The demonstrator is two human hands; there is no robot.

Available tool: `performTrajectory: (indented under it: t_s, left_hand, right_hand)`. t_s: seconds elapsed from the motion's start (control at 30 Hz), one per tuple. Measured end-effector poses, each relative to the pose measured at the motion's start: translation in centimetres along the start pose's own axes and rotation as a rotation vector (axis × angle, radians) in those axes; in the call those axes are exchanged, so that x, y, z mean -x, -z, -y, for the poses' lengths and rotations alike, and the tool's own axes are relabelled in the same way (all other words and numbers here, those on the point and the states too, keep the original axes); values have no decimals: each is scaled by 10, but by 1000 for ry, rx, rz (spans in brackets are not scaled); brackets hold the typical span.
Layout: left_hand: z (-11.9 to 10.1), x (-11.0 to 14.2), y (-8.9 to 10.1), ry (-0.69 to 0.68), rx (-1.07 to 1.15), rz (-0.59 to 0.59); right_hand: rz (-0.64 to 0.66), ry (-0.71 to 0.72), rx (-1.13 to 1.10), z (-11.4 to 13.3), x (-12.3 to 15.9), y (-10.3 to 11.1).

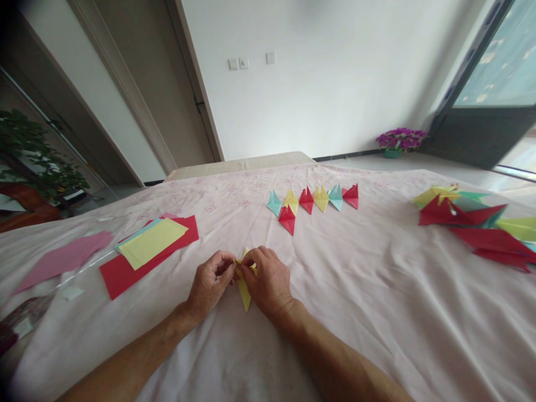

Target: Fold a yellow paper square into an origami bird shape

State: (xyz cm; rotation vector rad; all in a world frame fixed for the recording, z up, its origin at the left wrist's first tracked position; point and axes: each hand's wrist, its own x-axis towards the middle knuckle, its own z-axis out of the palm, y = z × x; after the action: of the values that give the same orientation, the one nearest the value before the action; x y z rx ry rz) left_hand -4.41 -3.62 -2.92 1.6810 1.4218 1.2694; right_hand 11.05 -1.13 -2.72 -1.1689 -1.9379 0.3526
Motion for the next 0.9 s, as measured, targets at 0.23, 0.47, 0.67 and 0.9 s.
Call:
performTrajectory:
  t_s: [0.23,0.47,0.67,0.9]
  left_hand:
    - [1,0,0,29,52,3]
    - [5,-3,0,7,40,-9]
    - [8,-3,1,-16,-2,-44]
    - [6,-3,2,-67,-86,-78]
  right_hand:
    - [13,37,-35,0,0,0]
    - [22,48,-93,-2,-1,0]
    - [51,62,-165,-7,-4,-2]
    - [63,58,-165,-10,-4,-3]
